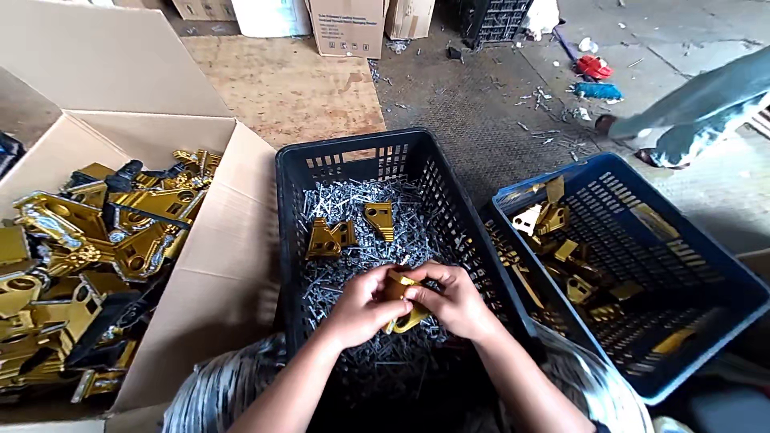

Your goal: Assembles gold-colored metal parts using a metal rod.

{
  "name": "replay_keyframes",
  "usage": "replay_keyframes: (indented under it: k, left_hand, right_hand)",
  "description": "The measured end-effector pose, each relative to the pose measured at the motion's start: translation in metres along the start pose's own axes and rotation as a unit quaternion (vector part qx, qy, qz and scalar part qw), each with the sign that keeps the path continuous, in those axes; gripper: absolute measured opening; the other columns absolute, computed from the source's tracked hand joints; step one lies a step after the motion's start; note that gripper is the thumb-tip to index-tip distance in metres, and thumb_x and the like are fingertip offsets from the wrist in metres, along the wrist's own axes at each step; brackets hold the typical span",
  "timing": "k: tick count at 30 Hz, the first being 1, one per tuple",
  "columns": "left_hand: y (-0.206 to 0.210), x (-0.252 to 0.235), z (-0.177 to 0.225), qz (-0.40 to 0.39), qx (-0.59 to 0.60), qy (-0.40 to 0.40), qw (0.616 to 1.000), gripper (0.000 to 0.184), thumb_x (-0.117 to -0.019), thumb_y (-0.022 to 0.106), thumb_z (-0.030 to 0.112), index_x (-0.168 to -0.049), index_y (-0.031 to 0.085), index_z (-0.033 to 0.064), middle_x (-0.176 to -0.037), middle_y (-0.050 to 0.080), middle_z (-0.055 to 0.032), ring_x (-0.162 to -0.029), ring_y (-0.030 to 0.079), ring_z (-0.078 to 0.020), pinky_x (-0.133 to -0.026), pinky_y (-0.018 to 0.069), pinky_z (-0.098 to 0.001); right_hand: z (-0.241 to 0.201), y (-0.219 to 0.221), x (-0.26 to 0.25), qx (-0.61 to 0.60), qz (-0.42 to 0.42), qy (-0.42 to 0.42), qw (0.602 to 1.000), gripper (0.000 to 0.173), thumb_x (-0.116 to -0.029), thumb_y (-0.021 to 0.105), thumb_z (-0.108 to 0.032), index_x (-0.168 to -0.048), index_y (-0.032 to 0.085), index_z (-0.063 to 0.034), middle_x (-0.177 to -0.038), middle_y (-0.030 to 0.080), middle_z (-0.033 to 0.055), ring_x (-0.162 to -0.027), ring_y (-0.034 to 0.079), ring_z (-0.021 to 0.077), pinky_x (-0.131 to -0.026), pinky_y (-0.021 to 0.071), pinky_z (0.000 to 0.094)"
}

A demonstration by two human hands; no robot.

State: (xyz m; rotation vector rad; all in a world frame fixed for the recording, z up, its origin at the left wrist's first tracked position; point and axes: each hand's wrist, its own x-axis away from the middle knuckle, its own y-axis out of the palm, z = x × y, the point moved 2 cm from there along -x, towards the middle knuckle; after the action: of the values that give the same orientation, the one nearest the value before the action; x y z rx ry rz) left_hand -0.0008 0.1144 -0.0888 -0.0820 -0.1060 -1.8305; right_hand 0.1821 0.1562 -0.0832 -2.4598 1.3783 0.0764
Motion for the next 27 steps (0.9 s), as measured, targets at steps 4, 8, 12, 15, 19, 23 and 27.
replay_keyframes:
  k: [4, 8, 12, 15, 19, 23, 27]
  left_hand:
    - [0.000, 0.001, 0.004, -0.008, 0.020, -0.017, 1.000, 0.047, -0.0884, 0.069, 0.013, -0.134, 0.060, 0.0034, -0.101, 0.075, -0.0053, -0.087, 0.072, -0.0135, -0.078, 0.0618, -0.0312]
    - [-0.015, 0.010, 0.016, -0.095, 0.115, 0.020, 0.989, 0.096, -0.0852, 0.073, 0.060, -0.155, 0.034, 0.0060, -0.132, 0.063, -0.0002, -0.118, 0.062, -0.0094, -0.101, 0.0528, -0.0304]
    - [-0.006, -0.001, 0.010, 0.079, 0.127, 0.051, 0.987, 0.062, -0.0829, 0.081, 0.028, -0.132, 0.052, 0.0050, -0.112, 0.068, -0.0049, -0.101, 0.068, -0.0143, -0.089, 0.0588, -0.0328]
    - [-0.015, -0.014, 0.007, 0.235, 0.105, 0.006, 0.966, 0.062, -0.0815, 0.082, 0.012, -0.135, 0.051, 0.0069, -0.110, 0.068, -0.0116, -0.092, 0.071, -0.0199, -0.078, 0.0625, -0.0356]
    - [-0.024, -0.019, 0.005, 0.281, 0.144, -0.050, 0.948, 0.056, -0.1024, 0.053, 0.050, -0.145, 0.046, 0.0144, -0.111, 0.064, -0.0088, -0.085, 0.066, -0.0166, -0.069, 0.0574, -0.0328]
    - [-0.025, -0.025, 0.006, 0.371, 0.166, -0.115, 0.907, 0.072, -0.1014, 0.024, 0.071, -0.129, 0.061, 0.0161, -0.093, 0.065, -0.0077, -0.067, 0.061, -0.0160, -0.056, 0.0515, -0.0312]
    - [-0.025, -0.027, 0.007, 0.398, 0.124, -0.075, 0.906, 0.062, -0.1077, 0.029, 0.057, -0.137, 0.058, 0.0120, -0.118, 0.065, -0.0124, -0.100, 0.064, -0.0206, -0.084, 0.0535, -0.0431]
  right_hand:
    - [-0.005, 0.005, 0.001, -0.065, 0.044, 0.050, 0.996, 0.006, -0.0915, 0.070, -0.004, -0.094, 0.075, -0.0033, -0.087, 0.075, 0.0001, -0.080, 0.070, 0.0042, -0.076, 0.0595, 0.0238]
    - [-0.016, 0.009, -0.001, -0.363, 0.137, 0.173, 0.905, 0.019, -0.1017, 0.051, -0.001, -0.097, 0.070, -0.0035, -0.088, 0.072, 0.0081, -0.081, 0.071, 0.0150, -0.079, 0.0610, 0.0348]
    - [0.012, 0.017, -0.012, -0.241, 0.082, 0.236, 0.938, 0.021, -0.1086, 0.046, -0.009, -0.109, 0.064, 0.0014, -0.097, 0.074, 0.0112, -0.083, 0.073, 0.0193, -0.077, 0.0634, 0.0367]
    - [0.068, 0.027, -0.009, 0.271, -0.108, 0.271, 0.917, 0.037, -0.0980, 0.067, -0.031, -0.121, 0.071, -0.0027, -0.121, 0.070, 0.0176, -0.118, 0.065, 0.0325, -0.102, 0.0510, 0.0543]
    - [0.083, 0.057, -0.001, 0.448, -0.253, 0.287, 0.808, 0.042, -0.1005, 0.060, -0.028, -0.131, 0.063, 0.0010, -0.144, 0.053, 0.0236, -0.140, 0.042, 0.0445, -0.107, 0.0391, 0.0639]
    - [0.013, 0.030, -0.008, 0.410, -0.253, 0.355, 0.801, 0.043, -0.1095, 0.042, -0.039, -0.131, 0.057, -0.0048, -0.116, 0.068, 0.0249, -0.111, 0.066, 0.0448, -0.089, 0.0517, 0.0651]
    - [-0.049, -0.015, 0.011, 0.434, -0.070, 0.273, 0.856, 0.038, -0.1089, 0.044, -0.036, -0.119, 0.062, -0.0040, -0.086, 0.069, 0.0190, -0.085, 0.070, 0.0403, -0.073, 0.0548, 0.0600]
